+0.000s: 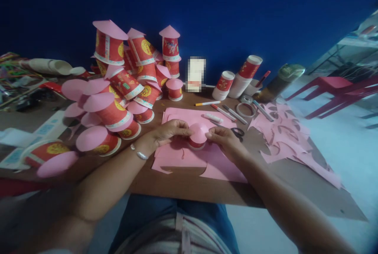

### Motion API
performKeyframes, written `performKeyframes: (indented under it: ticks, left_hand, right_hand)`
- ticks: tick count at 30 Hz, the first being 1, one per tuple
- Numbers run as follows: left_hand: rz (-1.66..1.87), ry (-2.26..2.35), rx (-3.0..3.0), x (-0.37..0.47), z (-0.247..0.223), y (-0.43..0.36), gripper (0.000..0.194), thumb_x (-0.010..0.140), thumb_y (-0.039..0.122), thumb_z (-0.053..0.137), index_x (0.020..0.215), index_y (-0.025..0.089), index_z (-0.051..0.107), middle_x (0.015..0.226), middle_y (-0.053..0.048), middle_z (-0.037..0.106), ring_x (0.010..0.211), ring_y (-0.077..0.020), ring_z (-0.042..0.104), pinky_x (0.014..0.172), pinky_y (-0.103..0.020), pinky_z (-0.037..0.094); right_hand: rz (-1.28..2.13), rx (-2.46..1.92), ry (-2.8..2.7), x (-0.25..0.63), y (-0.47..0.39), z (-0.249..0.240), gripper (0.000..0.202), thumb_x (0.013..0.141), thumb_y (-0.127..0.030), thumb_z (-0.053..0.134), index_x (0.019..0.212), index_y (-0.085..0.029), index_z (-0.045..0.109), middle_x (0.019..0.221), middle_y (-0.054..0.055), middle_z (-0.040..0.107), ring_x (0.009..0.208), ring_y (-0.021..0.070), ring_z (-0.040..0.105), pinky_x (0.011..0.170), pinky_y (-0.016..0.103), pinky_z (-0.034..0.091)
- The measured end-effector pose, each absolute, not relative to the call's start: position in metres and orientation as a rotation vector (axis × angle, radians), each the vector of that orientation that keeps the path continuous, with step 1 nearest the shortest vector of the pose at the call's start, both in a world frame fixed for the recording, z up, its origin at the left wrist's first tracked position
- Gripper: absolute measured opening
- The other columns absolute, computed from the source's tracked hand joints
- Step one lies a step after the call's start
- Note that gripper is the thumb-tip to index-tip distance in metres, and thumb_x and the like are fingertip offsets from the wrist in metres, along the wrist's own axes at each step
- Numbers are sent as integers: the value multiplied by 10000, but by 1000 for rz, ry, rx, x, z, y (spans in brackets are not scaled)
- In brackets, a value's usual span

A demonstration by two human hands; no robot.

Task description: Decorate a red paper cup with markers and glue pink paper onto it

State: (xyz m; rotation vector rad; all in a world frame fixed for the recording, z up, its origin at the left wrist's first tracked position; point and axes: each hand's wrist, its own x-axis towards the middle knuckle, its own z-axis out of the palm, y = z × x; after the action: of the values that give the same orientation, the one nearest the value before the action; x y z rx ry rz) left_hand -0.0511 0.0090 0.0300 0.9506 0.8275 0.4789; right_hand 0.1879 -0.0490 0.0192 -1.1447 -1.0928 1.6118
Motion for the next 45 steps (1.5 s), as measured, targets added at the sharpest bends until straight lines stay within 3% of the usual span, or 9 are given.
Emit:
performKeyframes:
  ticks: [11, 16, 18, 20, 23, 26, 29, 33, 45]
  left_hand:
    - [501, 823, 1024, -58, 29, 11, 509, 552, 427, 1059, 728, 149, 671, 651, 17, 636, 615, -84, 549, 608, -221, 413]
    - [670, 945, 1199, -64, 36, 13, 482, 648, 507, 986, 778, 164, 672, 708, 20, 629, 638, -91, 541, 619, -228, 421]
    - [871, 1030, 1276, -62, 38, 9, 441, 717, 506, 946, 866, 182, 687, 826, 2, 692, 726, -114, 610, 696, -242, 486]
    - [1062, 1029, 1403, -59, 42, 3, 426, 771, 472, 919, 1032, 196, 727, 1083, -55, 772, 983, -173, 702, 921, -291, 547]
    - [1072, 919, 1611, -52, 48, -11, 606, 817, 462, 908, 1333, 219, 703, 1434, -133, 730, 1385, -281, 643, 1191, -407, 478]
    - [897, 920, 1736, -49, 54, -20, 719, 847, 493, 896, 1477, 250, 649, 1531, -150, 682, 1478, -329, 599, 1218, -477, 483]
    - [876, 917, 1848, -50, 55, -22, 637, 844, 517, 901, 1400, 260, 727, 1512, -132, 698, 1482, -334, 602, 1282, -491, 438]
    - [904, 917, 1902, -50, 51, -19, 534, 848, 515, 899, 1307, 265, 790, 1464, -115, 724, 1448, -324, 633, 1304, -470, 436]
    - [889, 940, 1932, -51, 50, -17, 505, 821, 519, 920, 1238, 252, 821, 1361, -114, 781, 1383, -320, 669, 1305, -483, 432]
  right_hand:
    - [1613, -1152, -1116, 189, -49, 18, 561, 623, -656, 999, 672, -189, 693, 645, -10, 638, 626, 133, 527, 649, 309, 400]
    - [1224, -1205, -1209, 195, -51, 16, 545, 803, -708, 863, 692, -221, 645, 648, 3, 639, 642, 167, 580, 672, 343, 497]
    - [928, -1207, -1267, 197, -55, 19, 410, 887, -619, 837, 890, -234, 698, 787, 24, 721, 759, 202, 677, 777, 384, 572]
    - [702, -1158, -1374, 197, -60, 21, 384, 953, -518, 812, 1204, -256, 686, 1028, 66, 794, 984, 252, 765, 963, 469, 611]
    - [529, -1074, -1604, 193, -67, 20, 616, 1023, -457, 753, 1555, -289, 492, 1368, 139, 757, 1289, 312, 748, 1180, 579, 549]
    - [427, -1053, -1798, 187, -71, 15, 779, 1053, -462, 720, 1692, -307, 304, 1541, 177, 665, 1388, 341, 704, 1231, 614, 518]
    - [285, -1103, -1910, 184, -71, 10, 857, 1050, -460, 730, 1727, -301, 229, 1533, 184, 681, 1435, 358, 668, 1226, 624, 525]
    - [85, -1104, -1936, 183, -69, 8, 885, 1023, -448, 769, 1725, -306, 249, 1489, 166, 721, 1449, 364, 655, 1200, 618, 554]
    - [67, -1095, -1964, 183, -66, 9, 854, 1032, -415, 756, 1722, -302, 264, 1445, 137, 756, 1421, 347, 682, 1217, 609, 533]
